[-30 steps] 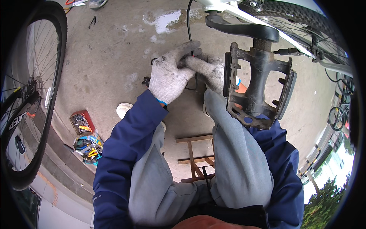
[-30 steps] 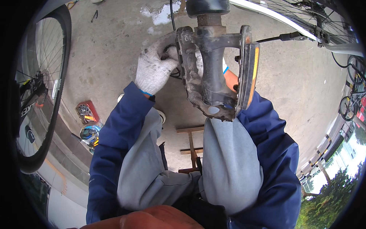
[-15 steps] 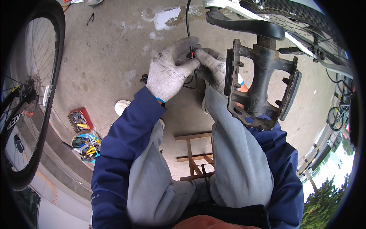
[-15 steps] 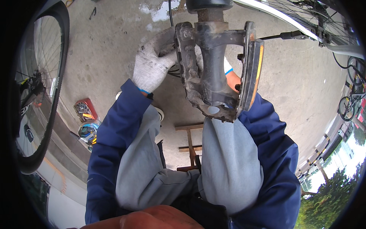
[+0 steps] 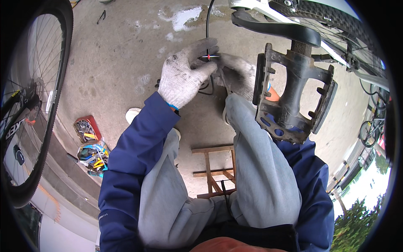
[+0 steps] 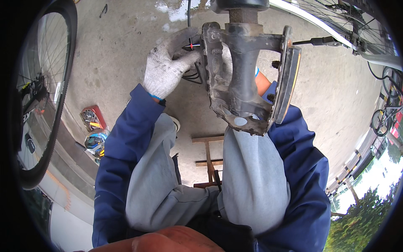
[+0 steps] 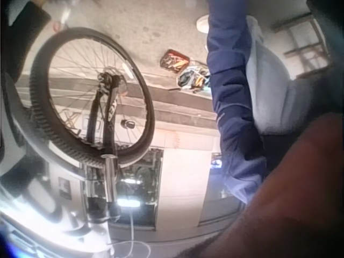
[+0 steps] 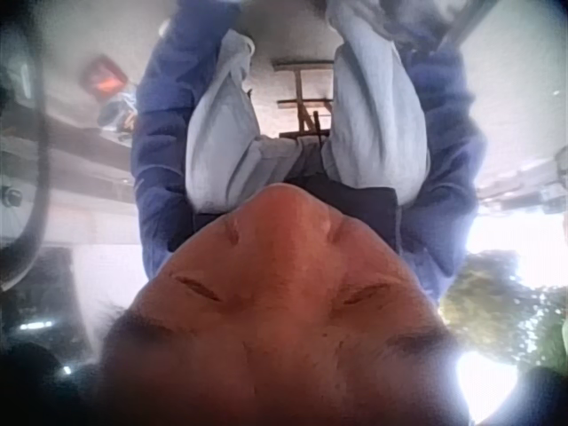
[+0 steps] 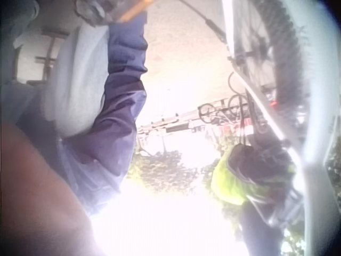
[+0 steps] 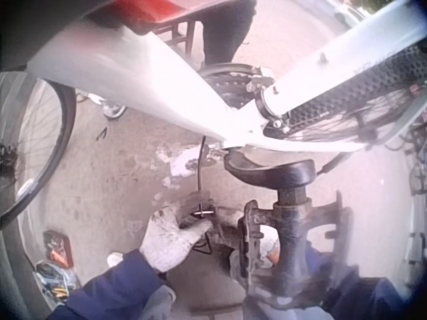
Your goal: The person works on a bicycle's brake or gear cable, stripping the outer sheath and inserting a ferrule. They use pliers and a small metal tool to prepare and secure the cable end, then route the cable along the frame toward the rear derailleur.
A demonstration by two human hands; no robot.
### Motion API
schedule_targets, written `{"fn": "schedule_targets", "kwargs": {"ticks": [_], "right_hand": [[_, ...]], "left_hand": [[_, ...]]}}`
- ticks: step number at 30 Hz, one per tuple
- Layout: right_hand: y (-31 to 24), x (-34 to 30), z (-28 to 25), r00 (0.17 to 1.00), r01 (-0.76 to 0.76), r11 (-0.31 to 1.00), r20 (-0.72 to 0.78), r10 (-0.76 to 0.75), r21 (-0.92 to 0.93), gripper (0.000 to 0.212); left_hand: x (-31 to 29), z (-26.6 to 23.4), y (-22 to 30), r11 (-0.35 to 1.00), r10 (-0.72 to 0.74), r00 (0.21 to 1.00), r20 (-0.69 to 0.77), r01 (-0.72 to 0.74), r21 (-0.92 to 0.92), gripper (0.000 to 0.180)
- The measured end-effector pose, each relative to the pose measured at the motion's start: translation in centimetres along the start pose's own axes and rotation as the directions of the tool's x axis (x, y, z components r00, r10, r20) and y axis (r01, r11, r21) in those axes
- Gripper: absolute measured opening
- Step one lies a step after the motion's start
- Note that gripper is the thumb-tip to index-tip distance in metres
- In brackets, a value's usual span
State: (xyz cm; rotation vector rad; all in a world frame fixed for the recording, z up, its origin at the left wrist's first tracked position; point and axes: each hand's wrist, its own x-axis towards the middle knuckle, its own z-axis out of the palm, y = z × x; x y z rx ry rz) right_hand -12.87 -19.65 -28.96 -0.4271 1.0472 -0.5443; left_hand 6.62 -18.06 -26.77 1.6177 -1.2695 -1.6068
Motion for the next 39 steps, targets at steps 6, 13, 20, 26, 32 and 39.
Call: {"fn": "schedule_targets", "kwargs": {"ticks": [6, 13, 20, 26, 32, 39], "right_hand": [[0.9, 0.2, 0.2, 1.0, -0.007, 0.997, 0.0, 0.007, 0.081, 0.051], [-1.9, 3.7, 1.0, 0.977, 0.206, 0.926, 0.111, -0.18, -0.318, 0.053], [-4.8, 8.4, 4.1, 0.936, 0.338, 0.839, 0.246, -0.252, -0.427, 0.049], [-6.2, 10.1, 7.1, 0.933, 0.359, 0.772, 0.164, -0.322, -0.524, 0.044], [-6.3, 9.5, 9.1, 0.944, 0.326, 0.843, 0.198, -0.265, -0.427, 0.042], [-5.4, 10.2, 9.8, 0.966, 0.249, 0.951, 0.124, -0.228, -0.186, 0.035]], "left_hand": [[-0.3, 0.4, -0.6, 0.981, 0.123, 0.988, -0.089, -0.134, -0.138, 0.046], [0.4, -3.4, -0.8, 0.997, 0.082, 0.997, 0.012, -0.082, 0.007, 0.051], [1.2, -7.1, -0.4, 0.99, 0.137, 0.984, -0.114, -0.142, -0.029, 0.055], [0.5, -9.0, -0.8, 0.972, 0.236, 0.913, -0.333, -0.221, 0.082, 0.049], [0.8, -10.5, -2.2, 0.927, 0.353, 0.766, -0.537, -0.207, 0.314, 0.03], [0.0, -9.7, -3.8, 0.942, 0.335, 0.736, -0.589, -0.269, 0.201, 0.033]]}}
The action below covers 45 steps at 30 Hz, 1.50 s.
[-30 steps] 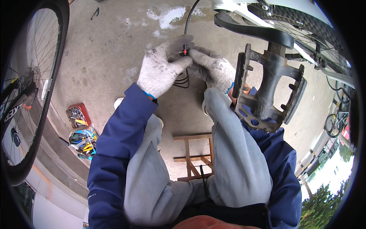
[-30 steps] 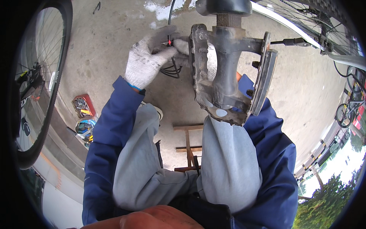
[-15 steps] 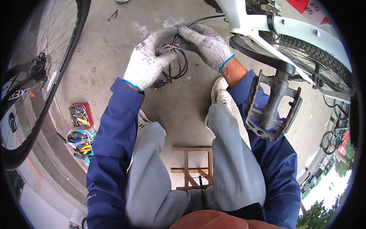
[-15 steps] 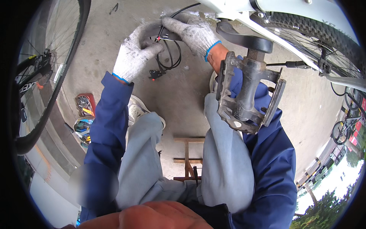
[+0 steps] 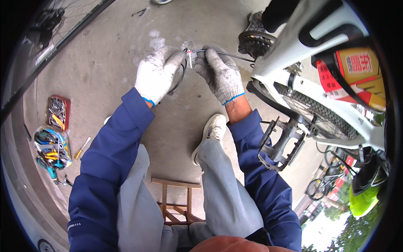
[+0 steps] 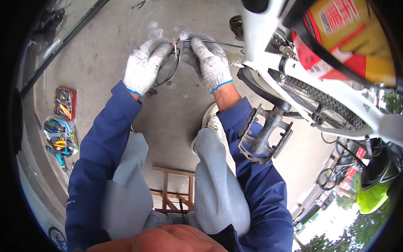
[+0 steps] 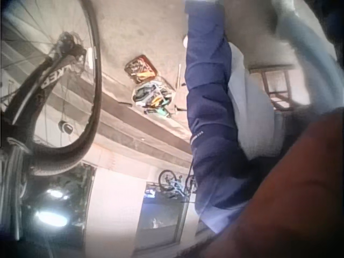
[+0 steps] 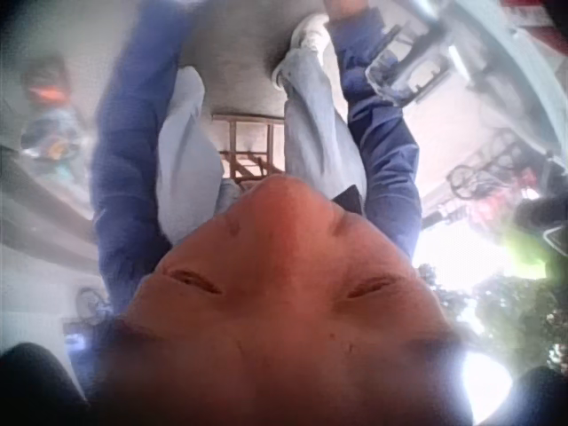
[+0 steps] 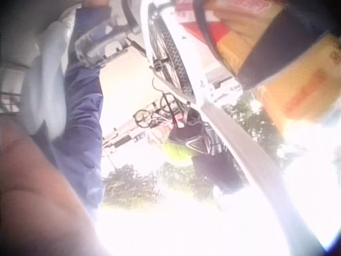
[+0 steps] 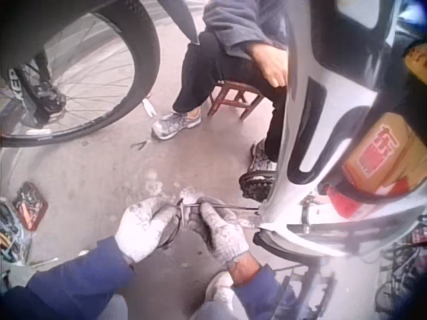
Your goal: The person works on a bicycle's brake or gear cable, stripping the outer sheath and inserting a ferrule. They use pliers and a small metal tool to prepare and secure the cable end, then route the cable along the frame toward the rear derailleur.
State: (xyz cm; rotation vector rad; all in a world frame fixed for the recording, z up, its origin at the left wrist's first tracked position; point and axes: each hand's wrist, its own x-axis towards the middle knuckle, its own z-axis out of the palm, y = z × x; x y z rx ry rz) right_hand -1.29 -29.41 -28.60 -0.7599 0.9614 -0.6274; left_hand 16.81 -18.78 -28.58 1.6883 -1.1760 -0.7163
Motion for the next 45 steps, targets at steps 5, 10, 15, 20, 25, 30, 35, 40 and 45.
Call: {"fn": "schedule_targets", "kwargs": {"ticks": [5, 10, 15, 20, 25, 30, 35, 40, 45], "right_hand": [[0.3, 0.3, 0.1, 0.999, 0.045, 0.999, 0.002, -0.045, -0.022, 0.031], [0.5, 0.5, 0.2, 0.999, 0.053, 0.998, -0.007, -0.053, -0.036, 0.029], [0.4, 0.2, 0.3, 0.995, 0.091, 0.994, -0.023, -0.092, -0.053, 0.027], [0.6, 0.2, 0.6, 0.993, 0.117, 0.992, -0.022, -0.118, -0.054, 0.026], [0.7, 0.6, 0.7, 0.992, 0.127, 0.992, -0.025, -0.127, -0.026, 0.026], [0.7, 0.9, 0.8, 0.991, 0.128, 0.991, -0.037, -0.129, -0.033, 0.025], [0.8, 0.8, 0.6, 0.992, 0.117, 0.993, -0.049, -0.118, -0.034, 0.024], [0.8, 0.9, 0.4, 0.993, 0.108, 0.993, -0.046, -0.11, -0.055, 0.024], [0.9, 1.1, 0.3, 0.994, 0.101, 0.993, -0.044, -0.105, -0.067, 0.023]], "left_hand": [[0.2, -0.2, -1.5, 0.994, 0.101, 0.992, -0.07, -0.099, 0.04, 0.025], [1.3, -0.4, -2.7, 0.969, 0.191, 0.981, -0.042, -0.181, 0.166, 0.027], [2.5, -0.6, -2.8, 0.905, 0.313, 0.95, -0.003, -0.297, 0.306, 0.025], [2.1, -0.9, -2.3, 0.942, 0.259, 0.966, 0.003, -0.253, 0.221, 0.025], [2.7, -1.0, -1.8, 0.918, 0.304, 0.953, 0.011, -0.296, 0.264, 0.02], [3.3, -1.2, -1.9, 0.937, 0.238, 0.969, 0.071, -0.248, 0.247, 0.03], [2.9, -0.8, -2.0, 0.955, 0.19, 0.979, 0.069, -0.2, 0.219, 0.03], [2.8, -0.9, -1.9, 0.959, 0.207, 0.977, 0.058, -0.214, 0.183, 0.029], [2.7, -0.7, -2.0, 0.965, 0.204, 0.978, 0.047, -0.209, 0.155, 0.026]]}}
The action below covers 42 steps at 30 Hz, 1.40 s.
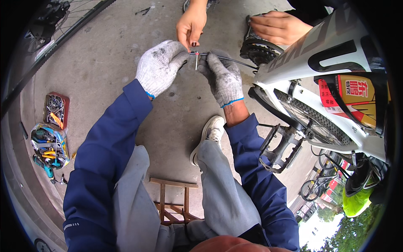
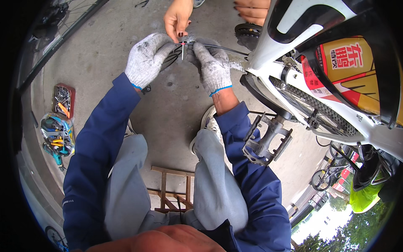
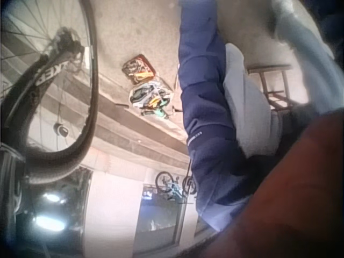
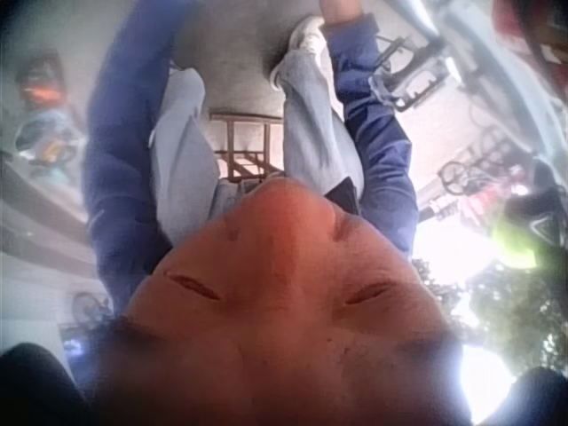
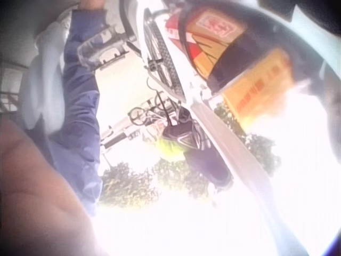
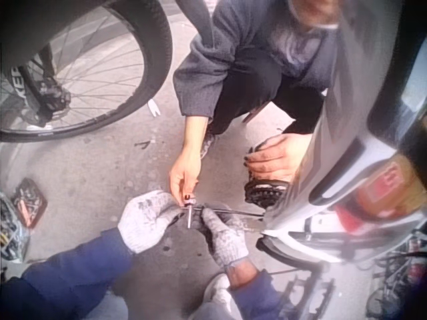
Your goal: The person works on a bicycle's brake or gear cable, stripping the outer sheath and inserting a ferrule. They use pliers and a small metal tool to prepare and secure the cable end, then route the cable along the frame toward the rear derailleur.
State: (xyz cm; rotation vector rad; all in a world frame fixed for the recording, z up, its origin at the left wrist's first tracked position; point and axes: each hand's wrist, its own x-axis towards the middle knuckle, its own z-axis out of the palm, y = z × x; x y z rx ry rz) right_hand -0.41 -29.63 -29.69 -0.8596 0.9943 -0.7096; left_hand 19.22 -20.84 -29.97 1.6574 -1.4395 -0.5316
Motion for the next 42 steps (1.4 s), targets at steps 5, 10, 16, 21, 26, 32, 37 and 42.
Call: {"fn": "schedule_targets", "kwargs": {"ticks": [5, 10, 16, 21, 26, 32, 37, 42], "right_hand": [[0.1, 0.1, -0.4, 0.999, -0.003, 1.0, 0.048, 0.001, 0.025, 0.024], [0.5, 0.5, -0.8, 0.995, -0.013, 1.0, 0.098, 0.01, 0.027, 0.024], [1.2, 0.8, -1.2, 0.995, 0.057, 0.998, 0.075, -0.059, 0.03, 0.021], [1.4, 0.9, -1.5, 0.997, 0.054, 0.998, 0.054, -0.052, -0.041, 0.019], [1.0, 0.6, -1.4, 0.998, 0.055, 0.994, 0.036, -0.052, -0.097, 0.017], [0.6, 0.1, -0.7, 0.998, 0.057, 0.997, 0.002, -0.057, -0.047, 0.016], [0.3, 0.1, -1.0, 0.999, 0.031, 0.988, 0.002, -0.032, -0.151, 0.016], [0.4, 0.1, -1.3, 1.0, 0.03, 0.988, 0.007, -0.029, -0.149, 0.017]], "left_hand": [[0.0, 0.1, 0.0, 1.0, 0.008, 1.0, -0.027, -0.008, 0.007, 0.024], [-0.2, -0.1, -0.1, 0.998, 0.058, 0.998, 0.011, -0.057, -0.021, 0.022], [-0.6, 0.4, -0.5, 0.992, -0.04, 0.999, 0.027, 0.043, -0.122, 0.017], [-0.9, 0.8, -1.1, 0.995, 0.011, 1.0, -0.013, -0.013, -0.101, 0.016], [-0.9, 1.4, -1.0, 0.988, -0.004, 0.997, -0.072, -0.007, -0.152, 0.015], [-0.9, 1.1, -0.8, 0.991, -0.002, 0.997, -0.081, -0.009, -0.136, 0.015], [-0.9, 1.1, -0.6, 0.969, -0.061, 0.997, -0.049, 0.047, -0.243, 0.016], [-0.9, 0.7, 0.0, 0.974, -0.069, 0.998, -0.006, 0.066, -0.217, 0.02]]}}
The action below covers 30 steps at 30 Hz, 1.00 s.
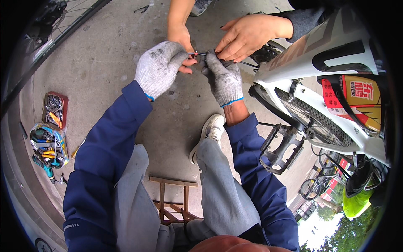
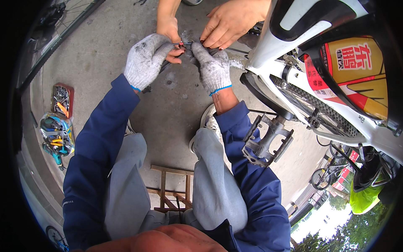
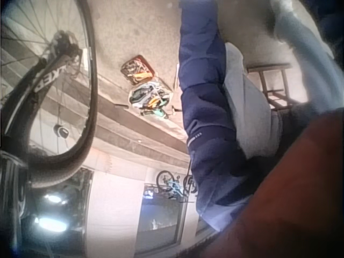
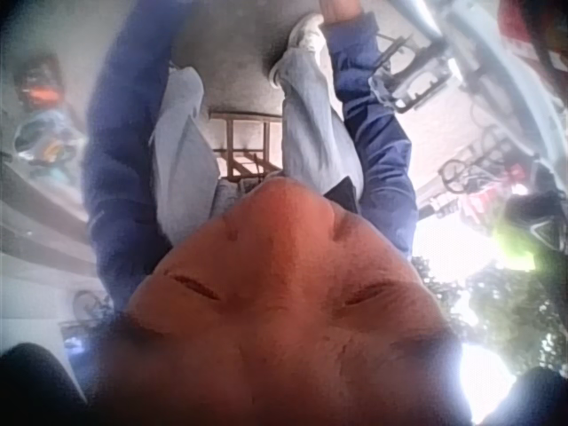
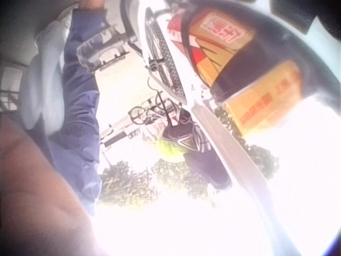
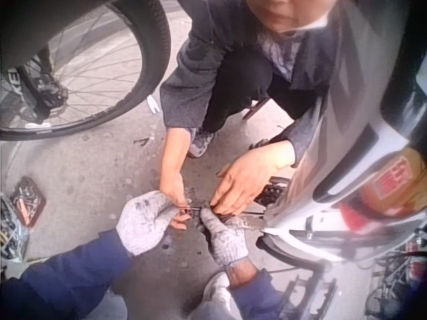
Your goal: The person works on a bicycle's brake or gear cable, stripping the outer sheath and inserting a ferrule. They use pliers and a small metal tool to prepare and secure the cable end, then route the cable along the frame toward the rear derailleur.
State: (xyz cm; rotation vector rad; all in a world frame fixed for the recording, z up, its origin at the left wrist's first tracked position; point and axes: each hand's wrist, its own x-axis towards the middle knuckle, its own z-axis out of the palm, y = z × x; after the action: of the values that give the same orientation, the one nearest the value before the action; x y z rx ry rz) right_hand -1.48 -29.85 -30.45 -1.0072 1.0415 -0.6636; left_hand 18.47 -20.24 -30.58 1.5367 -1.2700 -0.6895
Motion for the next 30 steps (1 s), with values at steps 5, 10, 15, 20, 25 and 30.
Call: {"fn": "schedule_targets", "kwargs": {"ticks": [5, 10, 15, 20, 25, 30], "right_hand": [[0.0, -0.1, 0.2, 1.0, 0.003, 0.999, 0.006, -0.003, 0.039, 0.015], [-0.1, -0.1, 0.1, 1.0, -0.012, 1.0, 0.002, 0.013, -0.005, 0.016], [-0.3, -0.2, 0.2, 1.0, -0.026, 0.999, -0.012, 0.025, -0.036, 0.016], [-0.3, -0.4, 0.6, 0.999, 0.038, 0.998, -0.013, -0.038, 0.045, 0.011], [-0.3, -0.3, 0.4, 0.999, 0.031, 0.999, -0.023, -0.03, 0.012, 0.012], [-0.3, -0.2, -0.1, 1.0, 0.008, 1.0, 0.018, -0.007, -0.023, 0.02]], "left_hand": [[0.1, -0.2, 0.4, 0.986, 0.055, 0.998, -0.01, -0.052, 0.159, 0.018], [0.2, -0.1, 0.5, 0.974, 0.094, 0.993, -0.065, -0.078, 0.211, 0.023], [0.2, -0.3, 0.7, 0.98, 0.056, 0.998, -0.041, -0.047, 0.193, 0.026], [0.2, -0.3, 0.9, 0.982, 0.036, 0.999, -0.028, -0.03, 0.188, 0.026], [0.2, -0.1, 0.6, 0.983, 0.065, 0.997, -0.031, -0.059, 0.174, 0.027], [-0.1, 0.3, -0.2, 0.983, 0.076, 0.996, -0.039, -0.068, 0.169, 0.023]]}}
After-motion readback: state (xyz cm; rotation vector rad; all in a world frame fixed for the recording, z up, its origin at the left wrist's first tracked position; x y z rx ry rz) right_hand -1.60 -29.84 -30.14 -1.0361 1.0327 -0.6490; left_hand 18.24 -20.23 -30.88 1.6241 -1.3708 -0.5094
